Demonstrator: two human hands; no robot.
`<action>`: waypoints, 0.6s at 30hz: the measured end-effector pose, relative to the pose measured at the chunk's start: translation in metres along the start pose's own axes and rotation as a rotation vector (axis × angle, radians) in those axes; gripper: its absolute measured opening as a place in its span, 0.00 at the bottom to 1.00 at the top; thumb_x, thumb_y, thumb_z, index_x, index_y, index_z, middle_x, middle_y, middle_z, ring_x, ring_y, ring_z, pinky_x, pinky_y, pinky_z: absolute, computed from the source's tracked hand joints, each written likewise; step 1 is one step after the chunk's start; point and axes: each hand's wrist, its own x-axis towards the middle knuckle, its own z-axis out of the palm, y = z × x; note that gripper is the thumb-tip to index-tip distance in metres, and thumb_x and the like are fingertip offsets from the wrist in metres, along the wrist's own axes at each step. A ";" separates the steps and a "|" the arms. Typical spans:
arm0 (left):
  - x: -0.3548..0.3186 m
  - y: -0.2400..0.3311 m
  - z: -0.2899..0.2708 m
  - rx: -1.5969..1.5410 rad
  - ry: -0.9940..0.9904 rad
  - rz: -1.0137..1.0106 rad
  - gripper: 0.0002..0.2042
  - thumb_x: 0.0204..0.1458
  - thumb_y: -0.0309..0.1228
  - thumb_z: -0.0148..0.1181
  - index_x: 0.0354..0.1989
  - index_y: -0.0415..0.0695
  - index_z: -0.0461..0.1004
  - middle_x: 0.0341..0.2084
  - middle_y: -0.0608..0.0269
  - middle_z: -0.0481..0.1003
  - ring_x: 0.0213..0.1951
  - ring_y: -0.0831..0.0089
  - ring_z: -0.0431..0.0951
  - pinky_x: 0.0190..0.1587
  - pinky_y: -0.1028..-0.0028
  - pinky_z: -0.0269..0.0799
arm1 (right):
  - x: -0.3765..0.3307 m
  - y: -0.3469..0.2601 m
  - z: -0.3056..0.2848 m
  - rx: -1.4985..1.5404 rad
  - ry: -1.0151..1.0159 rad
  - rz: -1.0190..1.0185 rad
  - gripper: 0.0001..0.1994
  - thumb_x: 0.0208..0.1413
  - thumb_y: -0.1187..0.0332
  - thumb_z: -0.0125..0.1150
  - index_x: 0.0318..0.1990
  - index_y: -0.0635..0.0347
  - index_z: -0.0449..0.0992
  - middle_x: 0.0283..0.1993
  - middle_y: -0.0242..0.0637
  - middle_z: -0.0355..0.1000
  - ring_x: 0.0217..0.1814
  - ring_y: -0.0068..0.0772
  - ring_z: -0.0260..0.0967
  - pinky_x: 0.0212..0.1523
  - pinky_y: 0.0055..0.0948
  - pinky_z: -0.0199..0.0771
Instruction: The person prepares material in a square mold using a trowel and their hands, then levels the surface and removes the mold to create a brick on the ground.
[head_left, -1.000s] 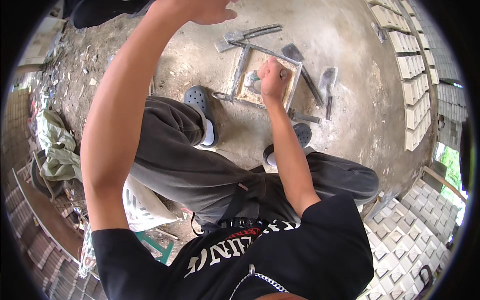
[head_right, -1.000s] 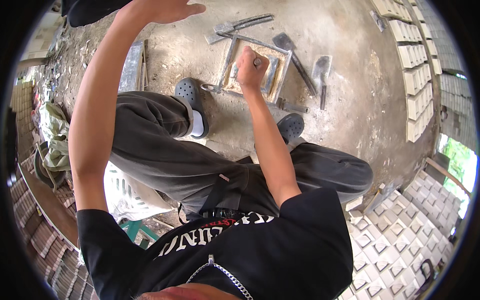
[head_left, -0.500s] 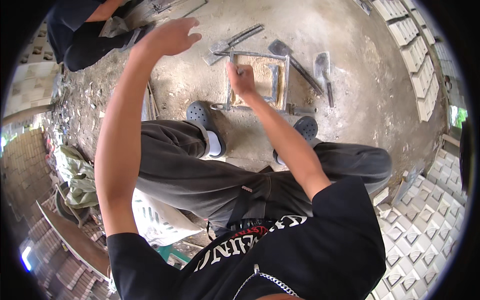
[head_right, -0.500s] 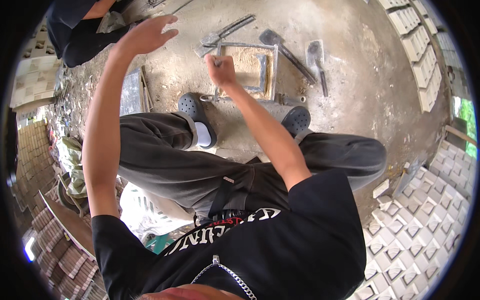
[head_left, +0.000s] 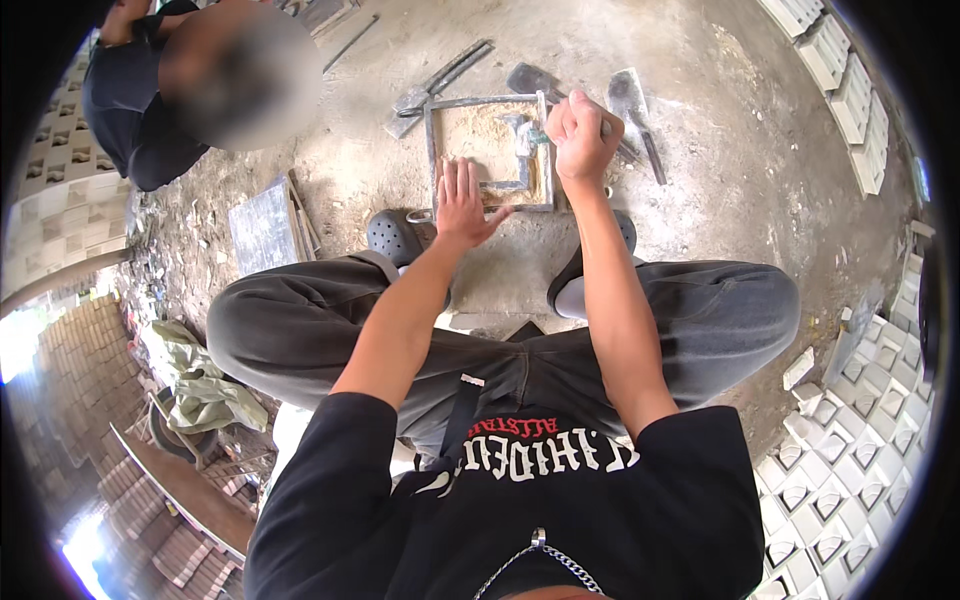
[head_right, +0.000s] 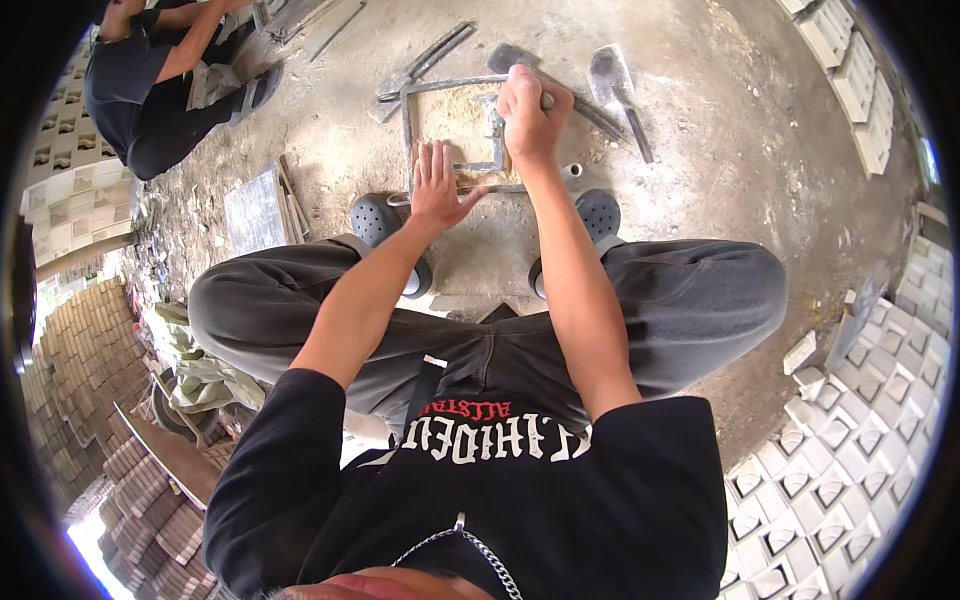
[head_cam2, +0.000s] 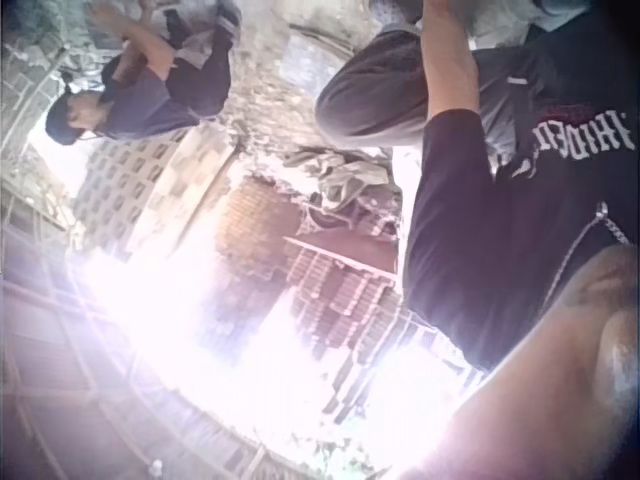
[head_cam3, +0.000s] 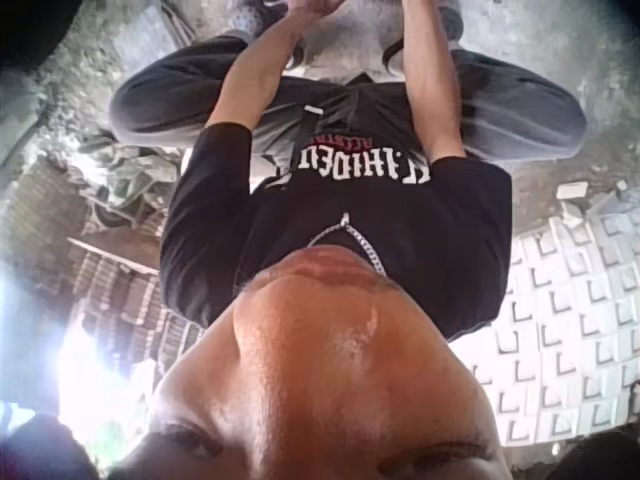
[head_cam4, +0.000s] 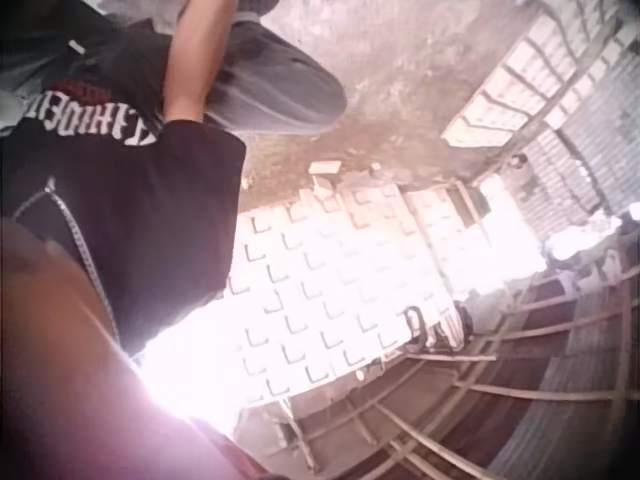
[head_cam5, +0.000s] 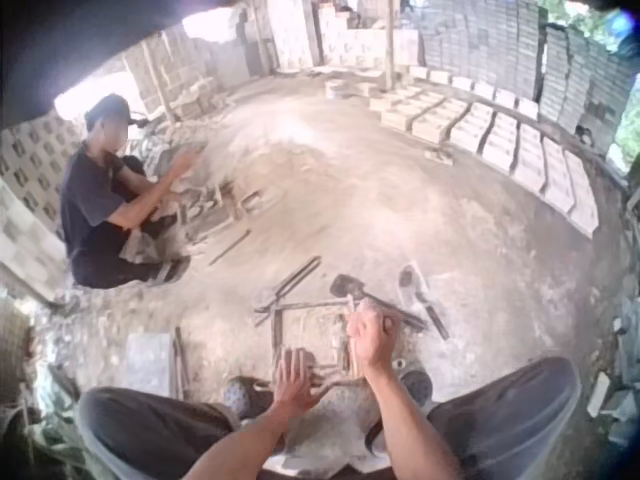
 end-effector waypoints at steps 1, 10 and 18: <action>-0.009 0.011 0.001 -0.007 0.030 0.027 0.52 0.55 0.66 0.44 0.71 0.30 0.38 0.73 0.41 0.39 0.74 0.51 0.35 0.74 0.58 0.34 | -0.002 -0.002 -0.009 -0.001 0.012 0.007 0.21 0.59 0.71 0.53 0.13 0.58 0.59 0.14 0.26 0.55 0.15 0.18 0.49 0.18 0.25 0.48; -0.038 -0.006 0.000 0.043 0.053 0.021 0.51 0.53 0.65 0.50 0.71 0.32 0.44 0.72 0.44 0.43 0.74 0.54 0.40 0.73 0.58 0.37 | -0.021 0.024 -0.039 0.049 -0.030 0.147 0.19 0.60 0.72 0.51 0.14 0.58 0.60 0.15 0.24 0.55 0.16 0.16 0.51 0.18 0.22 0.48; -0.037 0.028 0.004 -0.075 0.050 0.241 0.49 0.51 0.61 0.55 0.70 0.33 0.48 0.72 0.46 0.47 0.73 0.55 0.46 0.73 0.58 0.40 | -0.032 0.046 -0.042 -0.036 0.054 0.207 0.19 0.62 0.67 0.54 0.17 0.56 0.62 0.15 0.24 0.56 0.16 0.16 0.51 0.18 0.23 0.52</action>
